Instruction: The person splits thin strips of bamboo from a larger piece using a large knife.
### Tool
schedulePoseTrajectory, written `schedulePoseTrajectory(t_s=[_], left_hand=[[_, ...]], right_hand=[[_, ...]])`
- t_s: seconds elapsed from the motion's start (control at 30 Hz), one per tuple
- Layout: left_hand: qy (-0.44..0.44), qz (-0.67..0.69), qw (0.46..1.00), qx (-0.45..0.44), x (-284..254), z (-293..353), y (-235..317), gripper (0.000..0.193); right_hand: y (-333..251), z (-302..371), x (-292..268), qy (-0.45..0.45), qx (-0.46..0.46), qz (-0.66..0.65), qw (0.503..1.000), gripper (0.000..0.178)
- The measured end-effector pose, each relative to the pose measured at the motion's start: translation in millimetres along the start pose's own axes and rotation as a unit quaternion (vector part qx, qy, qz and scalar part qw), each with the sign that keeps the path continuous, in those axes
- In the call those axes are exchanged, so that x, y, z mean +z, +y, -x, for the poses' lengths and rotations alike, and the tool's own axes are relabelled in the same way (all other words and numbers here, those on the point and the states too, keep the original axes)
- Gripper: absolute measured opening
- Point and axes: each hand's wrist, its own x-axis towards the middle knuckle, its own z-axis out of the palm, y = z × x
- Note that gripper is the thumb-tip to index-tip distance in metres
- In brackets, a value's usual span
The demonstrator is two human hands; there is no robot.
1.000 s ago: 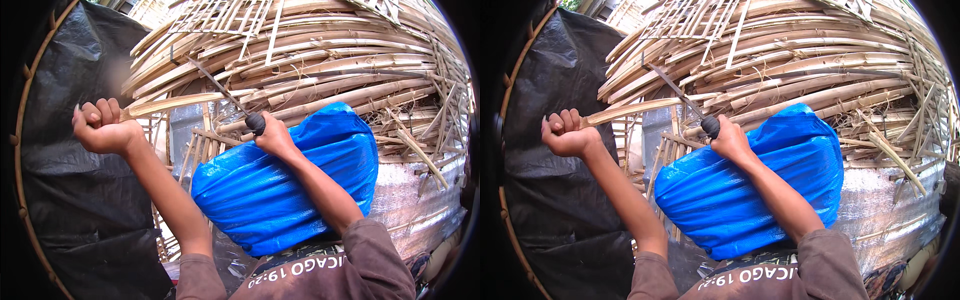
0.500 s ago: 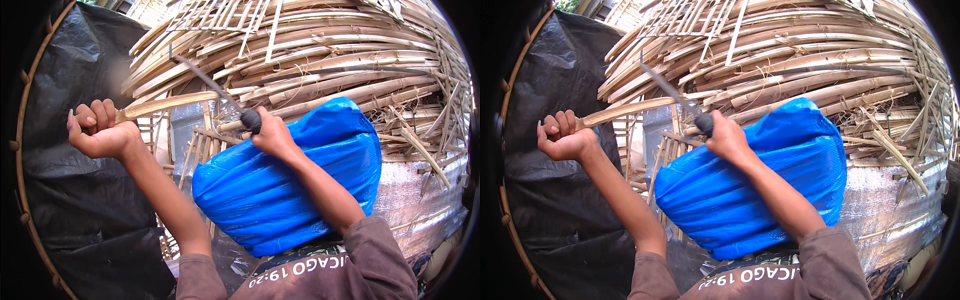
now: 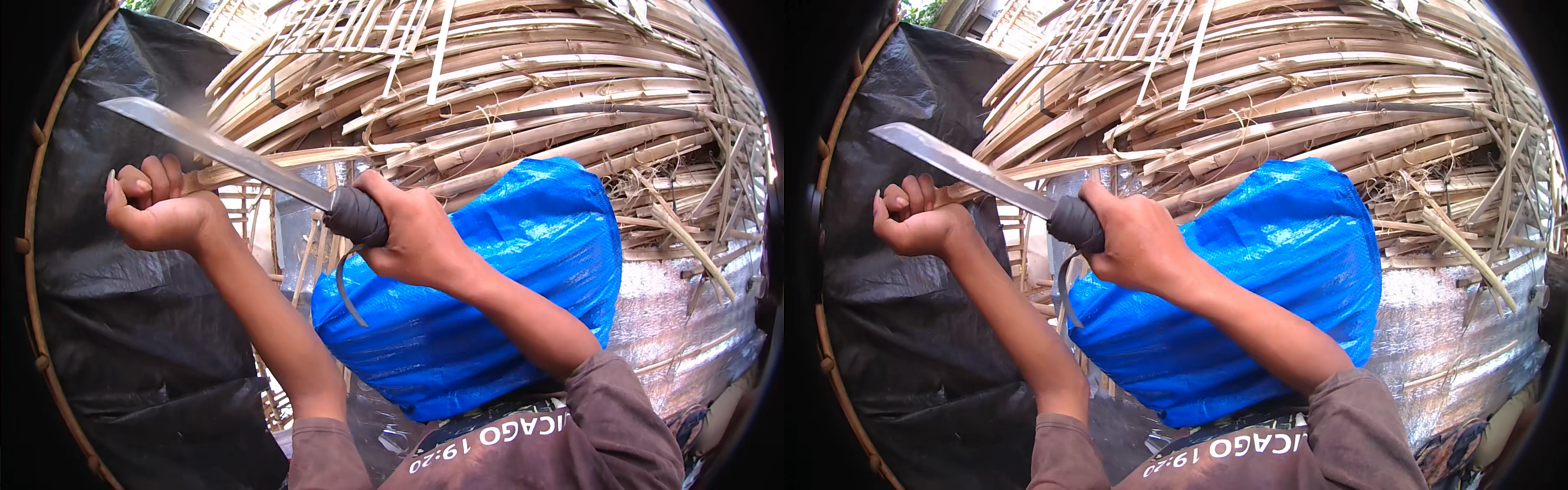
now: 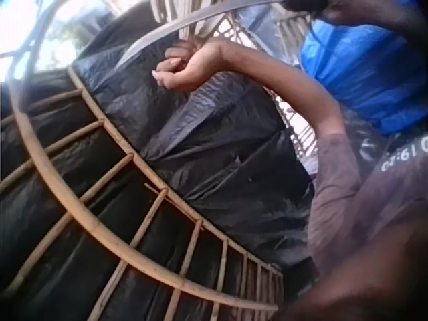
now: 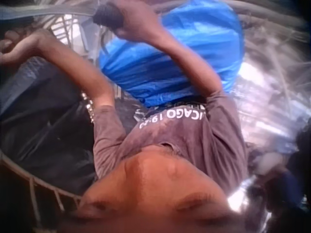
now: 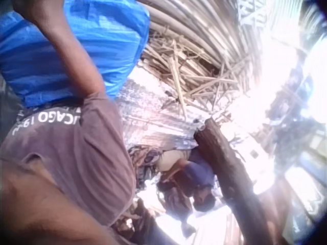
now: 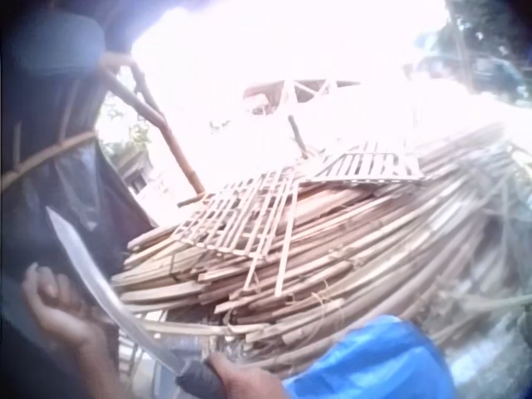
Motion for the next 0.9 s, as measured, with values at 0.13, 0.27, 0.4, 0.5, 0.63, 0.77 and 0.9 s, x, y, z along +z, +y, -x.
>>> schedulePoseTrajectory(t_s=[0.13, 0.27, 0.4, 0.5, 0.63, 0.77, 0.9], left_hand=[[0.004, 0.002, 1.0, -0.001, 6.4, -4.1, 0.0, 0.036], [0.0, 0.001, 1.0, 0.001, 1.7, -6.8, 0.0, 0.037], [0.003, -0.019, 1.0, 0.007, 8.2, -11.0, -5.7, 0.039], [-0.016, -0.005, 1.0, 0.017, 10.1, -8.9, -9.1, 0.039], [-0.014, -0.006, 1.0, 0.014, 14.0, -8.0, -4.7, 0.039], [0.009, -0.02, 1.0, 0.002, 18.3, -8.9, -5.2, 0.039], [0.015, -0.033, 0.999, 0.016, 5.7, -16.5, -8.6, 0.038]], right_hand=[[94.4, -0.7, 8.3, 0.033, 0.183, 0.134, 0.973, 0.043], [117.8, -7.1, 6.6, 0.043, 0.233, 0.146, 0.961, 0.04], [106.4, -9.5, 4.5, 0.044, 0.251, 0.065, 0.965, 0.035], [77.1, -2.8, 5.5, 0.081, 0.146, 0.0, 0.986, 0.035], [23.2, -3.2, 3.6, 0.051, 0.0, -0.03, 0.998, 0.039], [98.4, 1.9, 15.3, 0.059, 0.185, 0.131, 0.972, 0.038], [128.3, 0.7, 7.5, 0.053, 0.25, 0.149, 0.955, 0.036]])
